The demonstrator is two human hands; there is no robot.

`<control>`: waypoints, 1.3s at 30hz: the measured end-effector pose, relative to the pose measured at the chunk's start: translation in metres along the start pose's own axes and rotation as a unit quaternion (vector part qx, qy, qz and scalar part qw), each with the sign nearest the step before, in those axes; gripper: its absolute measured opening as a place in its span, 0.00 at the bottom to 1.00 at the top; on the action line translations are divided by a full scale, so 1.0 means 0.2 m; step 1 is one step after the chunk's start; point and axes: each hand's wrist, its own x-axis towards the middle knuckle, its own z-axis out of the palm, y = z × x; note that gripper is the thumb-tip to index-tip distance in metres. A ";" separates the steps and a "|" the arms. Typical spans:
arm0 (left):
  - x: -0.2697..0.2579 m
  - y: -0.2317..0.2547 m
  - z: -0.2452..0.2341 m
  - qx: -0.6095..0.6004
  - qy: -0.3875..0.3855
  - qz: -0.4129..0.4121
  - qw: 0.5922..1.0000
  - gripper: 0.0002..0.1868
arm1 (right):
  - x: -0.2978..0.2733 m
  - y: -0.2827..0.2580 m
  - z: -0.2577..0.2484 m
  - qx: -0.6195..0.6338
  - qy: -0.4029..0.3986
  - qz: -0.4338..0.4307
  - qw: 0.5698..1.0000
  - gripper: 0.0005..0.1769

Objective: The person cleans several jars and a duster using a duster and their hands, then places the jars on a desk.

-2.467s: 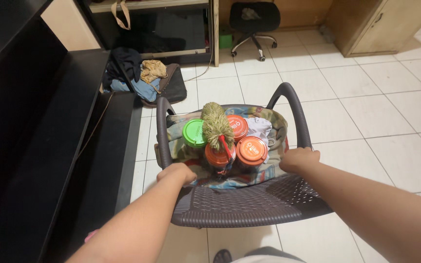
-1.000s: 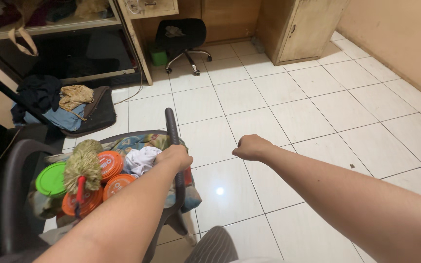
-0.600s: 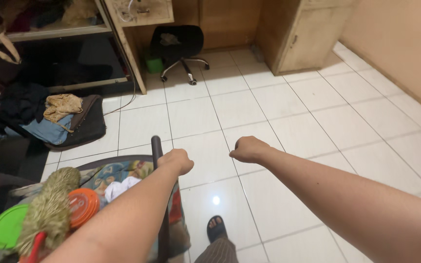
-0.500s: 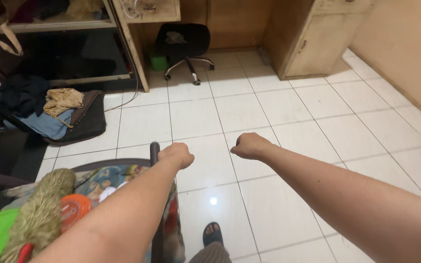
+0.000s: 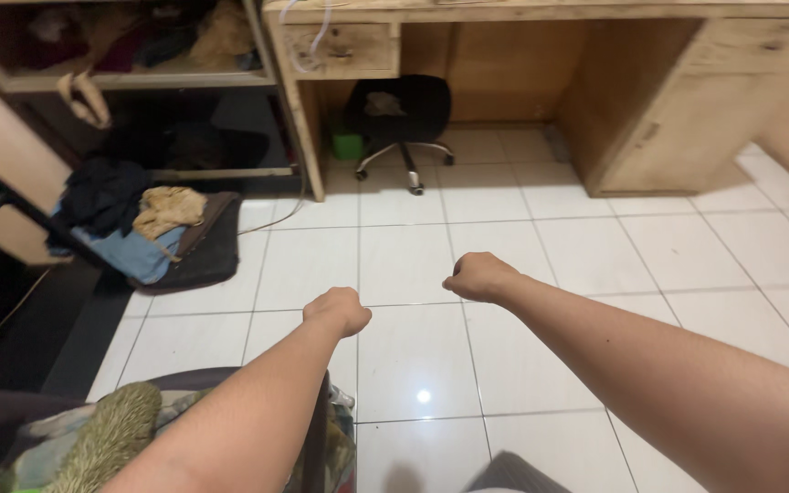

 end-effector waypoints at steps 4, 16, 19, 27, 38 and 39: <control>0.13 -0.08 -0.08 -0.025 0.000 -0.038 0.999 0.16 | 0.25 -0.15 -0.05 -0.027 -0.010 -0.040 0.999 0.26; 0.65 -0.34 -0.39 -0.120 0.026 -0.198 0.972 0.18 | 1.09 -0.80 -0.37 -0.139 -0.049 -0.196 0.970 0.24; 0.72 -0.39 -0.47 -0.163 0.040 -0.239 0.956 0.19 | 1.32 -0.98 -0.44 -0.183 -0.048 -0.261 0.947 0.24; 0.69 -0.63 -0.47 -0.262 0.062 -0.363 0.892 0.20 | 1.53 -1.54 -0.33 -0.238 -0.088 -0.385 0.887 0.24; 0.41 -1.20 -0.21 -0.368 0.094 -0.533 0.756 0.23 | 1.30 -2.40 0.04 -0.325 -0.131 -0.570 0.743 0.24; 0.39 -1.24 -0.18 -0.370 0.101 -0.543 0.748 0.23 | 1.29 -2.48 0.09 -0.329 -0.136 -0.594 0.721 0.24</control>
